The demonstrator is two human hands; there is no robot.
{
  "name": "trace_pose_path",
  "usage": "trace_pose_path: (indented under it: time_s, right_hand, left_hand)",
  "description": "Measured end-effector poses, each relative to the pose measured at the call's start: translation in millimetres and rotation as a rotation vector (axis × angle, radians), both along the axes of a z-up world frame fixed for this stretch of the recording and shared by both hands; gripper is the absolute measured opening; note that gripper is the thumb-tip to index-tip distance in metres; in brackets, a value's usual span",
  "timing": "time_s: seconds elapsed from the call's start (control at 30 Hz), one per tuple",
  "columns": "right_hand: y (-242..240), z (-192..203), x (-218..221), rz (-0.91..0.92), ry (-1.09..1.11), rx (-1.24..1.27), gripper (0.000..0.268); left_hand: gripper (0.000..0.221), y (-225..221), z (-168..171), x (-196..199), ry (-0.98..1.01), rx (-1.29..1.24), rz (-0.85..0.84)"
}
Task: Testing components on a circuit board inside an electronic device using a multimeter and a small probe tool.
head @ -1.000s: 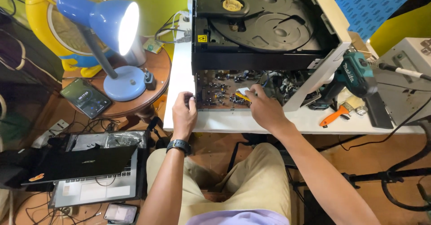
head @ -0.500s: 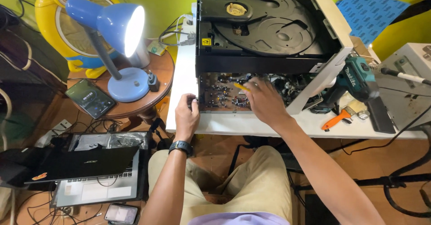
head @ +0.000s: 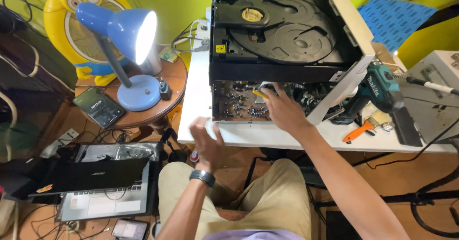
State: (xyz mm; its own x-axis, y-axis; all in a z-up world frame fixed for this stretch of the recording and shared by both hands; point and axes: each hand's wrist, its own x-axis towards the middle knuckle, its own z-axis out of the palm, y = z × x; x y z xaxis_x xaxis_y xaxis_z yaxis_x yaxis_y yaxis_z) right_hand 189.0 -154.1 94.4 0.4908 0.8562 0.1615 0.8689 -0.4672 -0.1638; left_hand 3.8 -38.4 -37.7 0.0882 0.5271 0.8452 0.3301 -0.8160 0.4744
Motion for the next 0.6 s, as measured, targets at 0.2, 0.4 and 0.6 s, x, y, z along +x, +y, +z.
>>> trace_pose_path:
  time_s: [0.2,0.4,0.6]
  right_hand:
    - [4,-57,33,-0.045,-0.278,0.13,0.039]
    - [-14,-60,23,-0.094,-0.196,0.177,0.038]
    - [-39,-19,-3,0.006,0.17,0.172,0.045]
  left_hand:
    - [0.036,-48,56,7,0.103,0.04,-0.458]
    - [0.043,-26,55,53,0.332,-0.005,-0.461]
    - [0.081,-14,43,89,0.591,-0.276,-0.544]
